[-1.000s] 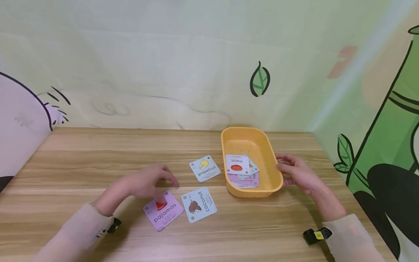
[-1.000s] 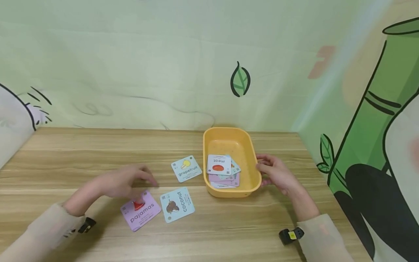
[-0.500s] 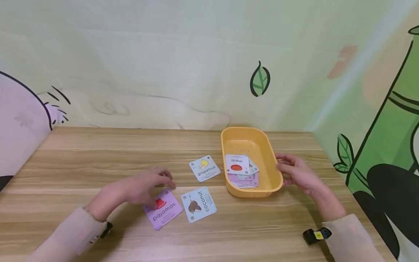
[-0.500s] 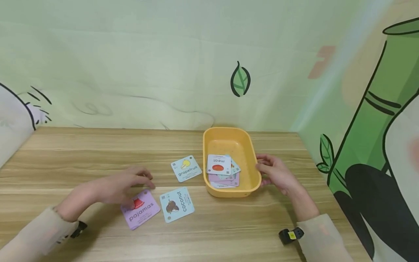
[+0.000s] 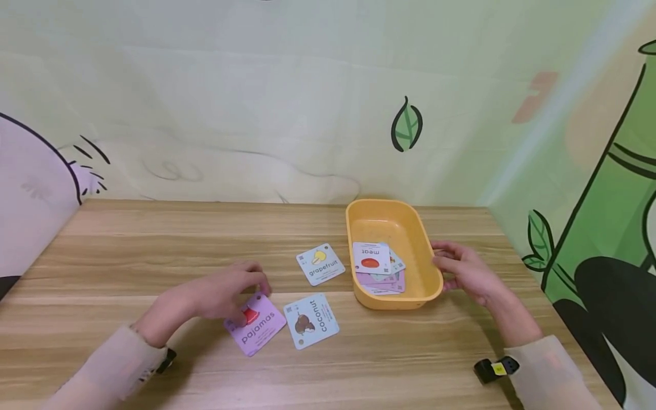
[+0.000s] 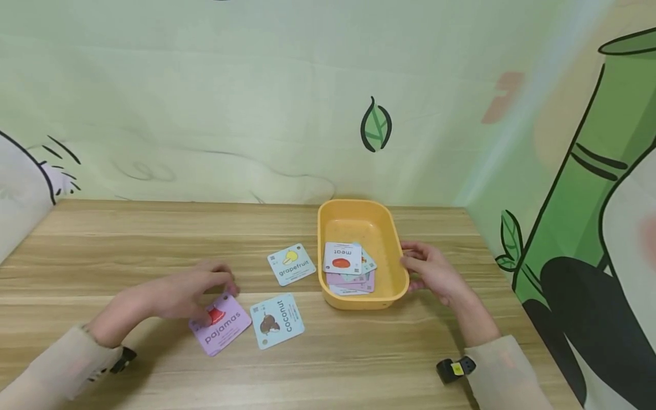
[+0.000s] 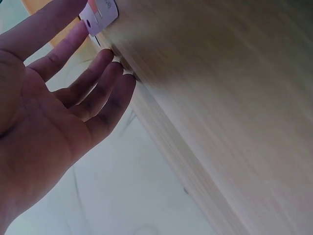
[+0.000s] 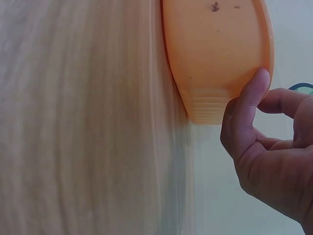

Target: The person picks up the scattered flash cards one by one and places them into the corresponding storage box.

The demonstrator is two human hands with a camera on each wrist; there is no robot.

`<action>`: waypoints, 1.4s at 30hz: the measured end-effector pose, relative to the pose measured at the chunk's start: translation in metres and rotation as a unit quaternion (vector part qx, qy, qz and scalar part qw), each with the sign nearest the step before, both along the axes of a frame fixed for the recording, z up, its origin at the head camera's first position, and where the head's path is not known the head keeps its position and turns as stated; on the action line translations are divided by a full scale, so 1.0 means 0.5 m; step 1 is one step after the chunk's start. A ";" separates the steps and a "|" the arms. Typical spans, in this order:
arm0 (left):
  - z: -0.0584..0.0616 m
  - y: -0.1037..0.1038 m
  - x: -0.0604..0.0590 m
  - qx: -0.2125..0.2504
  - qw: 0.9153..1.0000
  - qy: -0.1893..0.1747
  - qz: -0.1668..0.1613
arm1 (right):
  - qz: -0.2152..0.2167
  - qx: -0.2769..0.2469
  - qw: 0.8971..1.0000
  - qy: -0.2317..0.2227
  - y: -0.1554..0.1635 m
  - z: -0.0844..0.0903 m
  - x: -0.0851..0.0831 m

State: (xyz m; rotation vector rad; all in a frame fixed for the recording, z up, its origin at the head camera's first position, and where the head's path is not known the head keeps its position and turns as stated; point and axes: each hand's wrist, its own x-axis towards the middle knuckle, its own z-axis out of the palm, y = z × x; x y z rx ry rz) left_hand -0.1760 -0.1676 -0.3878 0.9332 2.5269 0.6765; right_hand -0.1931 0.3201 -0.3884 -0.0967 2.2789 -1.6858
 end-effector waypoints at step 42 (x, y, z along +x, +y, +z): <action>0.026 -0.027 -0.014 0.147 0.986 -0.083 -0.017 | 0.002 -0.002 1.000 -0.007 0.000 0.001 0.001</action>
